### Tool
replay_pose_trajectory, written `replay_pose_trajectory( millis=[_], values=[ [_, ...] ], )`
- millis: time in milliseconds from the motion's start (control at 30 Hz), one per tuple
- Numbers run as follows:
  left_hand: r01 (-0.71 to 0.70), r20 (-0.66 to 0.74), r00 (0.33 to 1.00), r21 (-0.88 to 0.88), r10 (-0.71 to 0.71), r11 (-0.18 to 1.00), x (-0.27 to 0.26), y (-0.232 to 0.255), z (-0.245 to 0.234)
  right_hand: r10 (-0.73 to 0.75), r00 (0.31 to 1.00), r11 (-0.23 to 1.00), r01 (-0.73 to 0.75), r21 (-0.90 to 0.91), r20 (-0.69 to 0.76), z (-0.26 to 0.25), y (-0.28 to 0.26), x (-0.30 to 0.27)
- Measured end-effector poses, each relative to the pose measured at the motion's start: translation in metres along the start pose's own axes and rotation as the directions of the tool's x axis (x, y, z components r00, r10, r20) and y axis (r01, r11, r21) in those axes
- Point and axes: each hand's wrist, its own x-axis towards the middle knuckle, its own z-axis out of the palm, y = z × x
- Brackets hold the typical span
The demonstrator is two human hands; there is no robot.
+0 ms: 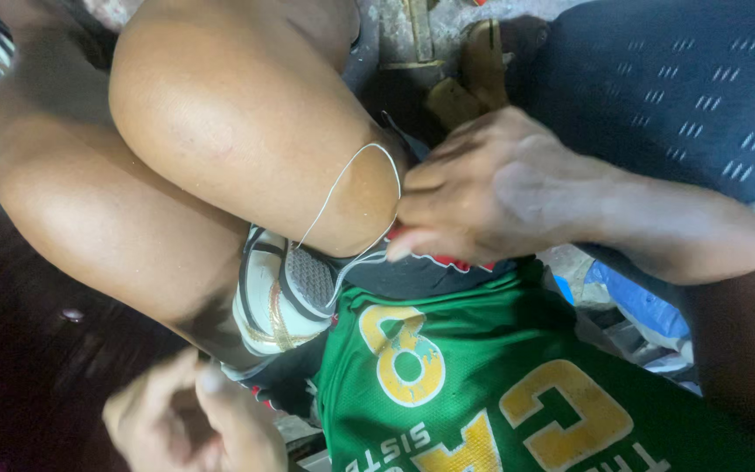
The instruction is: The person is repairing a white sneaker by hand-sewing the sole to the upper part. They use a needle and thread to stitch along the seam, repeatedly pulling the thread tight to secure the bond.
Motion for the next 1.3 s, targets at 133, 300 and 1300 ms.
replay_pose_trajectory(
  millis=[133,300,1300],
  values=[
    [-0.495,0.192,0.867,0.231,0.460,0.838,-0.001,0.032,0.004,0.007,1.000,0.996,-0.008,0.091,0.009,0.010,-0.007,-0.003],
    [-0.635,0.238,0.770,0.369,0.592,0.678,0.014,0.067,0.050,0.021,1.000,0.996,-0.021,0.084,0.003,0.008,-0.011,-0.007],
    [0.221,0.273,0.959,-0.560,-0.074,0.799,0.002,0.036,0.020,-0.028,0.856,0.062,-0.514,0.856,0.516,0.040,-0.035,-0.001]
  ],
)
